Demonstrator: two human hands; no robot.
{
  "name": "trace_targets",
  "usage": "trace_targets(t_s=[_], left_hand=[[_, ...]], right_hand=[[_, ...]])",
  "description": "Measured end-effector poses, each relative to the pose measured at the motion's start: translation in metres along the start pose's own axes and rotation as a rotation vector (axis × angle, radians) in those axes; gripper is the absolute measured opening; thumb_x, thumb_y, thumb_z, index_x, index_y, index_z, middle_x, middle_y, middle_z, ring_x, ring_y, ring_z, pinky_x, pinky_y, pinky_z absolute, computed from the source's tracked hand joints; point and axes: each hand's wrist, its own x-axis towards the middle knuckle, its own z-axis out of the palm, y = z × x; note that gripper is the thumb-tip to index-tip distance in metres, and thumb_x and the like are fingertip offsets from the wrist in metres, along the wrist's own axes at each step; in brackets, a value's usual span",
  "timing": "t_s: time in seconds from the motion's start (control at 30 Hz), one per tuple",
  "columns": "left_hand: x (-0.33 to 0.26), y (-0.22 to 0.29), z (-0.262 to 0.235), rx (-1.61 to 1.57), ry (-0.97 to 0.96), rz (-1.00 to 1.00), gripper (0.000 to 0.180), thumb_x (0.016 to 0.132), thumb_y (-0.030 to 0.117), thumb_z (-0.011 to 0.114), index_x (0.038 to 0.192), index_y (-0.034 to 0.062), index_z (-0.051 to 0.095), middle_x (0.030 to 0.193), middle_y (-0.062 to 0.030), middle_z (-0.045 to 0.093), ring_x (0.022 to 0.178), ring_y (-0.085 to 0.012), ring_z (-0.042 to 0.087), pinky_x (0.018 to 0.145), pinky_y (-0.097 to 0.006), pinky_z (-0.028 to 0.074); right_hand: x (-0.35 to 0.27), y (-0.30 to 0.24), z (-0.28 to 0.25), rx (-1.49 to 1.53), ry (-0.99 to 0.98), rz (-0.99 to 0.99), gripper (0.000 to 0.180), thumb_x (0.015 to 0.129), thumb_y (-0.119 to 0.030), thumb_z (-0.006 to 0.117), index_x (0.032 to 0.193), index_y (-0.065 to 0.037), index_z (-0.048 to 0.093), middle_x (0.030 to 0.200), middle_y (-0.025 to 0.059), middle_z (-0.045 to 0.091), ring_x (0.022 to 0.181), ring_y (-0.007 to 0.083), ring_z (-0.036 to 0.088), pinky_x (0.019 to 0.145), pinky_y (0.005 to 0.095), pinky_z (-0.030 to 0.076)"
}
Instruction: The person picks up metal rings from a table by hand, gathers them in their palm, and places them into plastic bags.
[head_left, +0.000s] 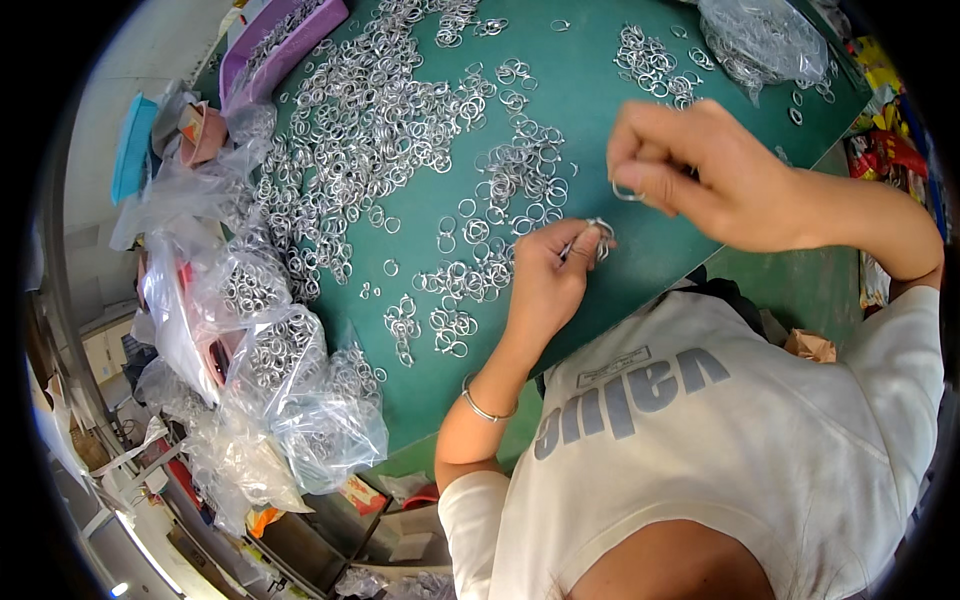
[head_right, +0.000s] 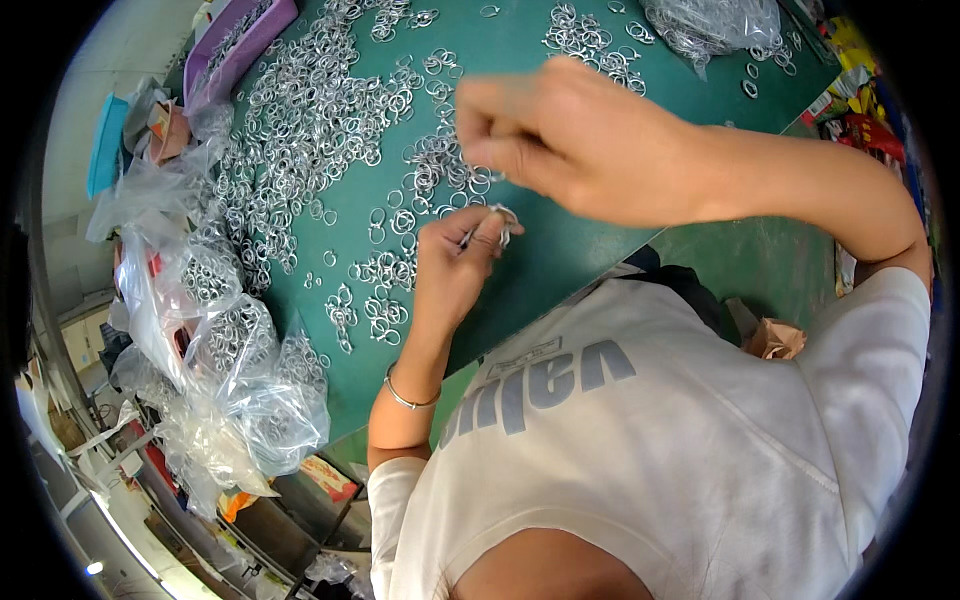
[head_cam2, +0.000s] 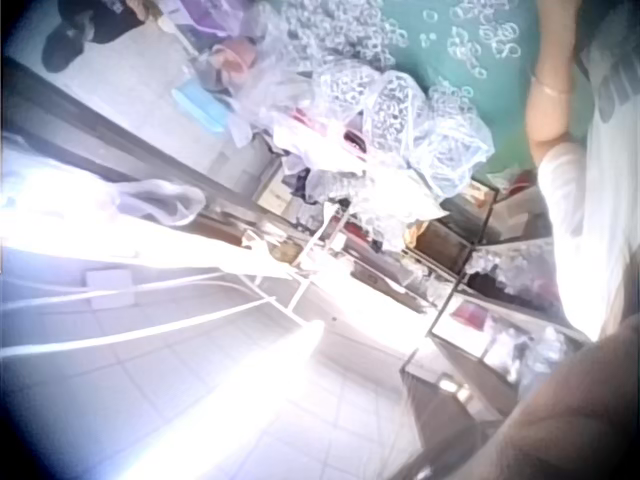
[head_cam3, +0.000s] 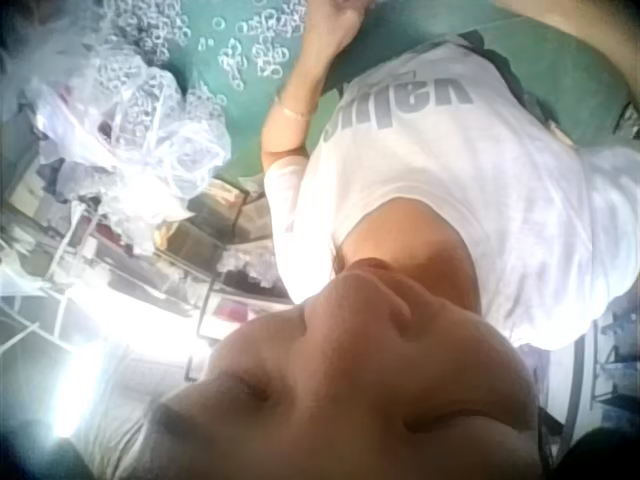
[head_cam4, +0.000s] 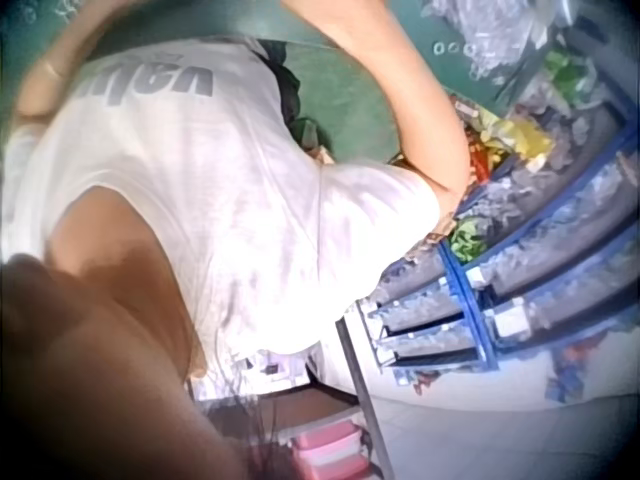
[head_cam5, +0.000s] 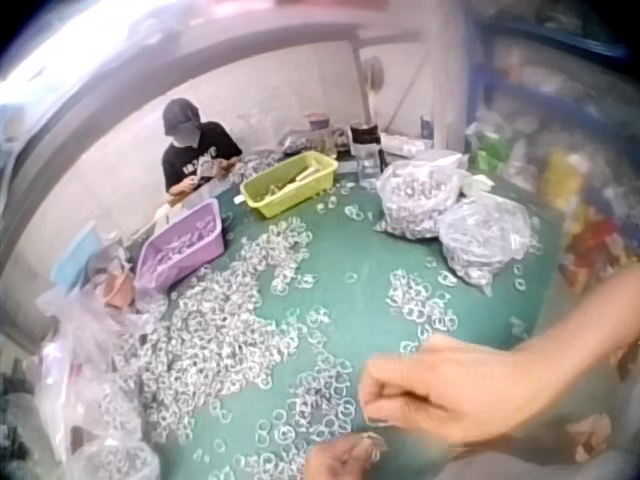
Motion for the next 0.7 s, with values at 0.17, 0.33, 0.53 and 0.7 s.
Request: trace_targets(t_s=[0.17,0.33,0.53,0.7], left_hand=[[0.004,0.02,-0.007,-0.389,0.004,-0.164,0.023,0.09,0.015,0.049,0.093,-0.0048,0.061,0.066,0.0001,0.051,0.045,-0.001,0.029,0.04,-0.017,0.022],[0.008,0.01,-0.004,-0.65,-0.059,-0.247,0.029,0.092,0.018,0.046,0.102,-0.0069,0.057,0.077,-0.001,0.052,0.048,-0.0023,0.027,0.041,-0.019,0.023],[0.012,0.002,0.005,-0.667,-0.035,-0.304,0.031,0.092,0.022,0.047,0.102,-0.0044,0.058,0.077,-0.0009,0.052,0.051,-0.0028,0.029,0.043,-0.018,0.024],[0.011,-0.002,0.015,-0.675,0.005,-0.304,0.026,0.092,0.021,0.049,0.094,-0.0018,0.061,0.07,0.0029,0.044,0.049,-0.0031,0.029,0.043,-0.019,0.026]], right_hand=[[0.0,0.033,-0.001,0.673,-0.064,0.557,0.018,0.093,-0.019,0.042,0.092,-0.003,0.05,0.058,-0.0006,0.044,0.044,0.0038,0.031,0.038,0.0204,0.021],[-0.014,0.067,0.021,1.046,0.029,0.792,0.027,0.094,-0.022,0.042,0.099,0.003,0.052,0.07,0.004,0.048,0.043,0.004,0.032,0.035,0.0186,0.02],[-0.025,0.074,0.034,0.988,0.0,0.646,0.028,0.089,-0.029,0.053,0.084,-0.001,0.051,0.06,-0.001,0.048,0.047,0.0046,0.035,0.038,0.0195,0.023],[-0.022,0.063,0.052,0.323,0.119,0.342,0.019,0.085,-0.017,0.058,0.079,0.0,0.05,0.056,0.0034,0.051,0.049,0.0075,0.041,0.045,0.0257,0.032]])
